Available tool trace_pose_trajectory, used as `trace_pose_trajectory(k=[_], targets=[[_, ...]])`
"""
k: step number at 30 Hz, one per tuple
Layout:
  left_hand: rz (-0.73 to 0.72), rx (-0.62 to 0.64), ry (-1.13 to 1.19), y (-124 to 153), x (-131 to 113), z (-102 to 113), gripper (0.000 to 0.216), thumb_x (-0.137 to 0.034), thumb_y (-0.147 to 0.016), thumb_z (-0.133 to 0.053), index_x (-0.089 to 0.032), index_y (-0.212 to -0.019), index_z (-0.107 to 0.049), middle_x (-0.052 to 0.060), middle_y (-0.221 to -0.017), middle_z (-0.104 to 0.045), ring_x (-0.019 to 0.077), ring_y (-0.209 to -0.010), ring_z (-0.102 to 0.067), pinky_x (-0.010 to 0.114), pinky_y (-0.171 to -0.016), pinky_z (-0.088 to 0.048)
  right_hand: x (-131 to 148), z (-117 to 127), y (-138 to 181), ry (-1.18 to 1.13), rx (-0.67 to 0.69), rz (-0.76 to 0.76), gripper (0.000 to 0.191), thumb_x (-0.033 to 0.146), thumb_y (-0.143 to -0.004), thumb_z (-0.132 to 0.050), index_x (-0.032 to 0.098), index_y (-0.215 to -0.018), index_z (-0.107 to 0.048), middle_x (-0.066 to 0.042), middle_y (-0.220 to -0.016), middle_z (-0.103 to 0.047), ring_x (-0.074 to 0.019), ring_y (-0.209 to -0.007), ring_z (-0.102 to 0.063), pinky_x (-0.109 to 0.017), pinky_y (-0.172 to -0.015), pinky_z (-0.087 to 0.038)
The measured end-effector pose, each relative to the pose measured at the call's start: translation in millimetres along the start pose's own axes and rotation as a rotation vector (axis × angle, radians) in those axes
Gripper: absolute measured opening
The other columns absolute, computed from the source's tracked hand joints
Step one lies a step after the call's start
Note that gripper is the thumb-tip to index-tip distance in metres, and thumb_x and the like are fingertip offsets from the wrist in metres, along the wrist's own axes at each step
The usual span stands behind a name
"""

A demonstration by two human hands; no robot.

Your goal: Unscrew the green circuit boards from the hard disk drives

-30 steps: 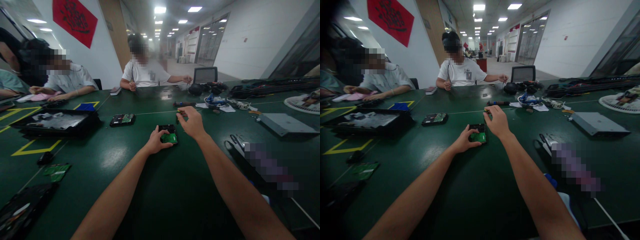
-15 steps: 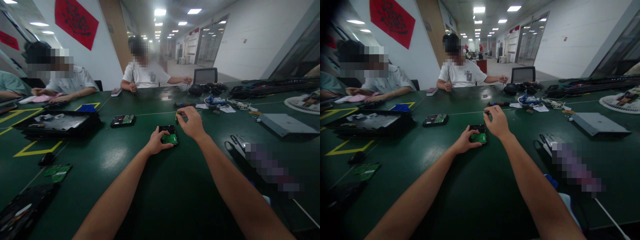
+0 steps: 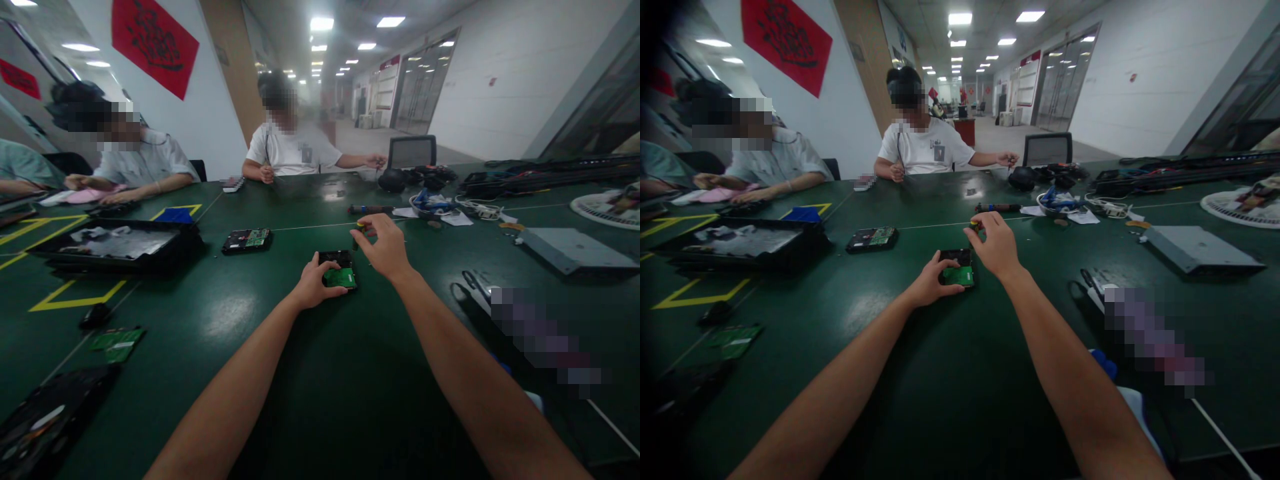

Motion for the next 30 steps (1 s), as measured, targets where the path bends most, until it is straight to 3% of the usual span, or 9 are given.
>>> trace_pose_trajectory(k=[7, 14, 30], targets=[[0.001, 0.008, -0.005, 0.0, 0.7, 0.0, 0.072, -0.058, -0.074, -0.085, -0.028, -0.135, -0.061, 0.018, -0.170, -0.020, 0.0433, -0.158, -0.015, 0.058, -0.121, -0.027, -0.9, -2.7, 1.4, -0.043, 0.002, -0.028, 0.013, 0.029, -0.096, -0.061, 0.022, -0.106, -0.066, -0.008, -0.103, -0.072, -0.0239, -0.089, -0.070, -0.041, -0.083, -0.059], [0.001, 0.007, -0.012, 0.2, 0.0, 0.1, 0.072, -0.059, -0.074, -0.085, -0.028, -0.134, -0.062, 0.018, -0.170, -0.022, 0.0433, -0.158, -0.015, 0.058, -0.121, -0.028, 1.3, -4.2, 1.4, -0.021, -0.017, 0.032, 0.017, 0.028, -0.096, -0.059, 0.023, -0.111, -0.066, -0.010, -0.111, -0.071, -0.0265, -0.102, -0.068, -0.045, -0.089, -0.059], [0.014, 0.002, 0.004, 0.3, -0.4, 0.3, 0.072, -0.058, -0.072, -0.086, -0.028, -0.133, -0.062, 0.015, -0.171, -0.021, 0.0430, -0.157, -0.019, 0.058, -0.122, -0.026, 2.6, -5.5, 3.0, -0.027, 0.018, -0.026, 0.018, 0.026, -0.094, -0.061, 0.023, -0.111, -0.063, -0.009, -0.109, -0.068, -0.0241, -0.092, -0.068, -0.043, -0.086, -0.058]])
Point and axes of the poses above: each hand's wrist, its own y-axis away from the middle knuckle, its own z-axis out of the back of the hand, x = y × z, the point moved 2 cm from there along -y, towards the middle knuckle
